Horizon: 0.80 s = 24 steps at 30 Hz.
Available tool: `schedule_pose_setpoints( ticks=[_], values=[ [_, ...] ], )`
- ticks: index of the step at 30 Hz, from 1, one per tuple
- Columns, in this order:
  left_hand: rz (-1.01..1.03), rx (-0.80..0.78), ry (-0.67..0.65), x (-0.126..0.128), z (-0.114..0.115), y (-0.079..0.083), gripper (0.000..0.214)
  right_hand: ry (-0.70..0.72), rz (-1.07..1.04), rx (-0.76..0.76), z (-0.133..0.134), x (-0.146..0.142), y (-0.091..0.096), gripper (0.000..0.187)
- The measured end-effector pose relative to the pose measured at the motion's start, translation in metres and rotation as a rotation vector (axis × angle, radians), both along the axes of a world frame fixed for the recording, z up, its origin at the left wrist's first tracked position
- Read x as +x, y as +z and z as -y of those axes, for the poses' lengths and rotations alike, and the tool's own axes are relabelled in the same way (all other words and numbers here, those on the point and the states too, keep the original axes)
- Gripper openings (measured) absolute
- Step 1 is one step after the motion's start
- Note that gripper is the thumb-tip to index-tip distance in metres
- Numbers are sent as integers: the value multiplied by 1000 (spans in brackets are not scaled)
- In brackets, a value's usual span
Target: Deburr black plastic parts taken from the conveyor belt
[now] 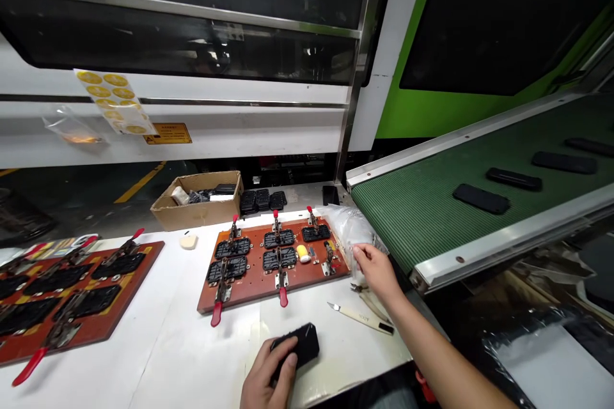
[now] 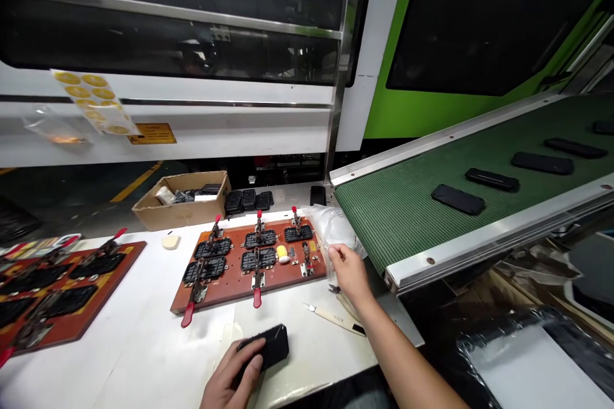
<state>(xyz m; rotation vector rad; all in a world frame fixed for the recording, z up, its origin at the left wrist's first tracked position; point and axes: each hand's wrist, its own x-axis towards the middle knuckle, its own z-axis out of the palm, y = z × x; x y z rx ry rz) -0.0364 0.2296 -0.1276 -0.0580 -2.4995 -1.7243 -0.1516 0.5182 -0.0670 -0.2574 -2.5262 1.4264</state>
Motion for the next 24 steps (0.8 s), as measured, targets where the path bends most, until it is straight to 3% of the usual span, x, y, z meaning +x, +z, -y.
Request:
schedule_pose_setpoints(
  ticks=[3, 5, 8, 11, 14, 21, 24],
  values=[
    [125, 27, -128, 2, -5, 30, 49, 158, 107, -218, 40, 66, 5, 55],
    [148, 132, -226, 4, -11, 48, 57, 269, 217, -384, 64, 101, 6, 52],
    [241, 187, -258, 9, -18, 60, 45, 319, 303, -604, 85, 134, 2, 49],
    [301, 151, -197, 17, -17, 59, 41, 280, 304, -654, 84, 147, -8, 47],
    [304, 101, -161, 22, -13, 56, 39, 335, 343, -675, 73, 150, -16, 49],
    [321, 93, -240, 24, -14, 56, 31, 296, 352, -677, 57, 145, -21, 47],
    [372, 80, -125, 21, -11, 47, 37, 253, 319, -692, 52, 144, -21, 49]
  ],
)
